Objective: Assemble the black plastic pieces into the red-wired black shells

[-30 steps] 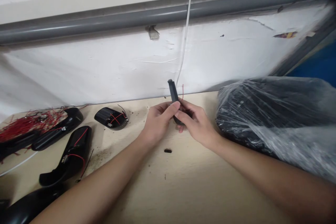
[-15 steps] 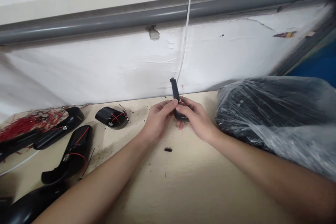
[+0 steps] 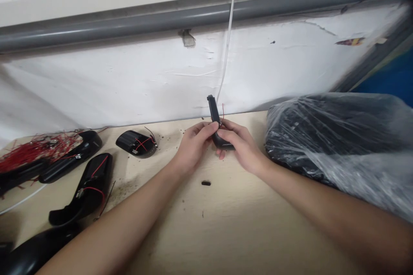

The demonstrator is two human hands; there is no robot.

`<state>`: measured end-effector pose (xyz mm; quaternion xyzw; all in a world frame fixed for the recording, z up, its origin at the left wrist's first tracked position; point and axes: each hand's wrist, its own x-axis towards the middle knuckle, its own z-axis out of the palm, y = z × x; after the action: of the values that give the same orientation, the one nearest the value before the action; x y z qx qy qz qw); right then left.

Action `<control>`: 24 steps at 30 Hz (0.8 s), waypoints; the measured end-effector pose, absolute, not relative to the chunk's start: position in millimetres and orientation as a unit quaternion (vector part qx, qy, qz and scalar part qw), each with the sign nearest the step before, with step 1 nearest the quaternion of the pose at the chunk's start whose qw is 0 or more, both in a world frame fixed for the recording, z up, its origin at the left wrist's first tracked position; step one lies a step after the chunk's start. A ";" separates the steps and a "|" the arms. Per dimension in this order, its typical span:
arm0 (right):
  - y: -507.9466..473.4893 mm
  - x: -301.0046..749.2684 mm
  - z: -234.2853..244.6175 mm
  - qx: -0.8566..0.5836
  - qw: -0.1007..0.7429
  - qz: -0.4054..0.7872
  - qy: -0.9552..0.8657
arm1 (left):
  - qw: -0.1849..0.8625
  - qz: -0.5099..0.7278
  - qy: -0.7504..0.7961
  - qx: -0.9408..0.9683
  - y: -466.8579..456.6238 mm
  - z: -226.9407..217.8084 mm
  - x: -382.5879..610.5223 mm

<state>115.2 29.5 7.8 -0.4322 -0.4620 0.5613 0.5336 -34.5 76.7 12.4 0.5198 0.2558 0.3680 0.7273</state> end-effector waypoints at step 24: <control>31.6 111.5 14.4 -0.458 0.551 0.543 -0.438 | 0.700 0.374 0.277 0.542 81.7 3.1 -35.8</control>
<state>111.5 31.6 14.4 -0.4580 -0.4384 0.5427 0.5509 -35.8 81.7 3.1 0.5415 0.2775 0.3743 0.6997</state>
